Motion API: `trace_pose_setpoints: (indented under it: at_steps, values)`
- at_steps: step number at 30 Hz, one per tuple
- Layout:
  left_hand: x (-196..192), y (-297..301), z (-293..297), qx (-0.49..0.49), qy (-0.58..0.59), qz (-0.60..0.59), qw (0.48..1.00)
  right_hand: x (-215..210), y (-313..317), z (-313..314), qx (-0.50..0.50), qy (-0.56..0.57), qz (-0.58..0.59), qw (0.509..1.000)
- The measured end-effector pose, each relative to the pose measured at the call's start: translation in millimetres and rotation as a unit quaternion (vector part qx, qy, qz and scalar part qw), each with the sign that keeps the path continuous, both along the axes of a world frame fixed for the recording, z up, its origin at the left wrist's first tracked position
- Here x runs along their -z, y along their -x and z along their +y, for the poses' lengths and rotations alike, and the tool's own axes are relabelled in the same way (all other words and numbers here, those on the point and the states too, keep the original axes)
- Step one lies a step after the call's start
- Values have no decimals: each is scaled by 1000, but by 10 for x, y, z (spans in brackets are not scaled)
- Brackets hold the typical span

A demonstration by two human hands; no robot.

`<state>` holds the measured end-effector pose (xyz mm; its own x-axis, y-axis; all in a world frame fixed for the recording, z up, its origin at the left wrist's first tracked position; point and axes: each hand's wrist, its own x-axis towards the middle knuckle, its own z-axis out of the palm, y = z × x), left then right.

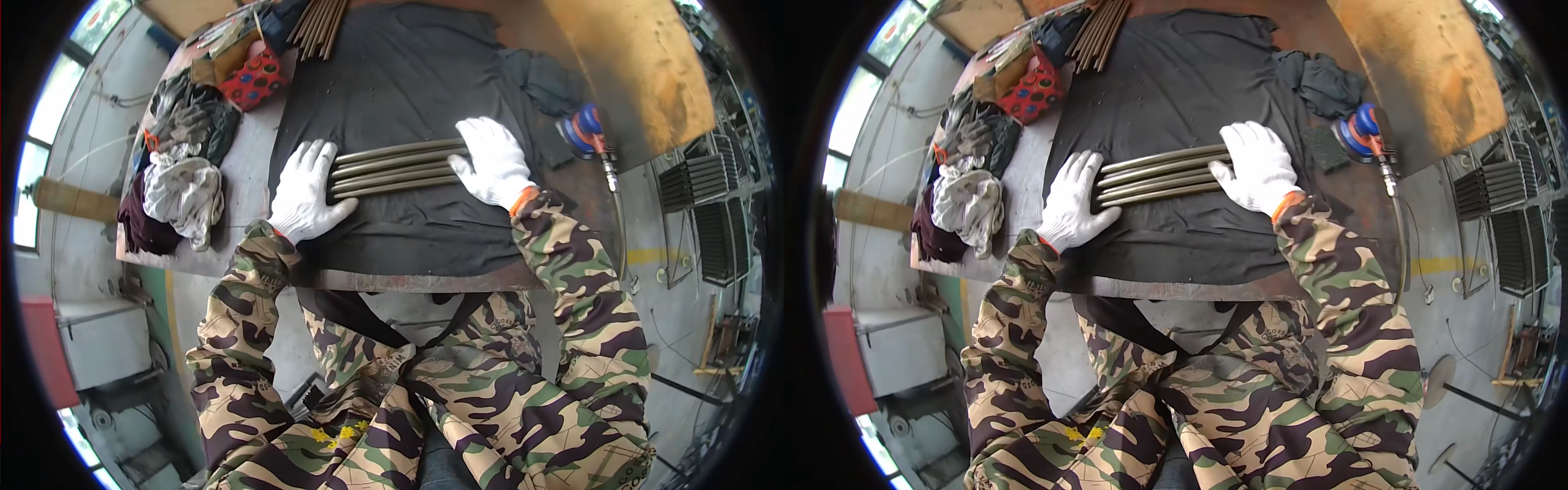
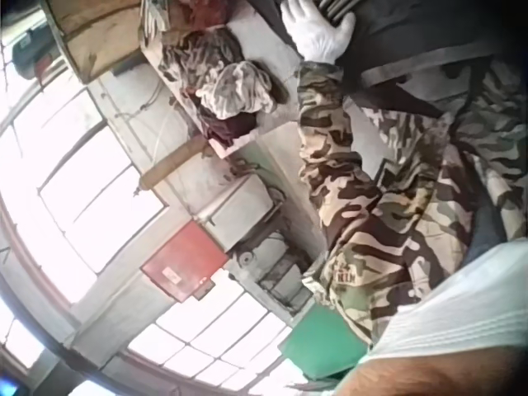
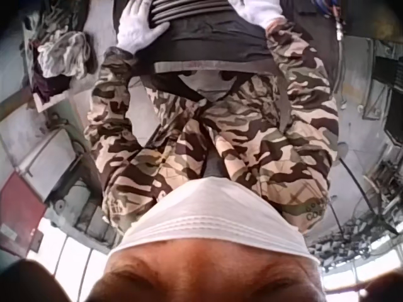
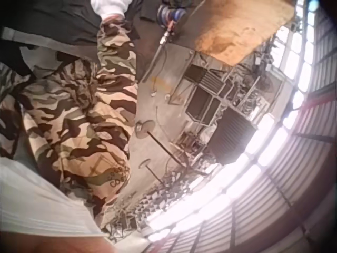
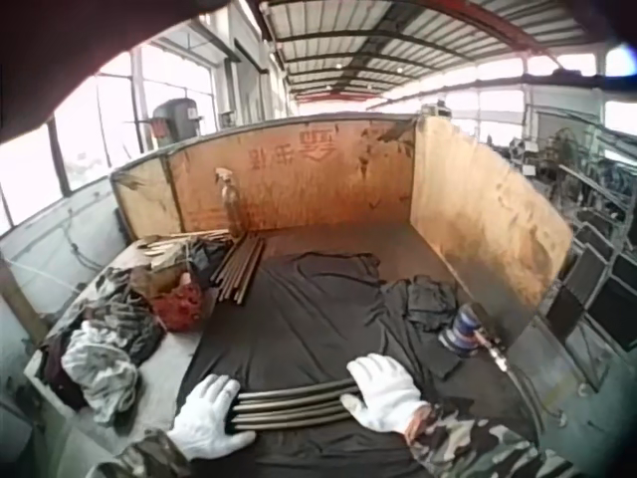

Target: Sanding a bundle of metal rods with a handheld orbital sander on a workbench.

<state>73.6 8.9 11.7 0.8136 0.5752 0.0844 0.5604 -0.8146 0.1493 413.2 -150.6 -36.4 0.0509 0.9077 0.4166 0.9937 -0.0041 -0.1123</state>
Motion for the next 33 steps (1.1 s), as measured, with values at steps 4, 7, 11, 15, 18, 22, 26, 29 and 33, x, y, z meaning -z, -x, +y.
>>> trace_pose_setpoints:
  at_steps: [4,7,11,15,18,22,26,29,33]
  values:
    - [63,-30,-32,-9,-52,-40,998,-135,23,-58,-1,25,-24,999]
    - [37,-60,4,-26,-29,-39,998,-145,-35,19,-7,31,-41,999]
    - [91,-136,16,-18,-32,-40,999,-299,-55,82,16,129,-41,991]
    - [66,-105,-11,-24,-47,-52,997,-358,-1,53,21,155,-40,987]
    - [19,-34,-59,-6,-28,-32,999,-428,70,-16,17,189,-23,982]
    - [41,-137,3,-14,-29,-5,999,-374,21,-21,15,194,-31,980]
    - [22,-184,86,-29,-20,-2,999,-349,-56,117,10,188,-32,982]
    - [106,-100,75,-20,-29,-22,999,-342,-38,83,-12,172,-37,984]
    - [126,-87,77,3,-11,-47,999,-123,-230,-46,-26,9,255,967]
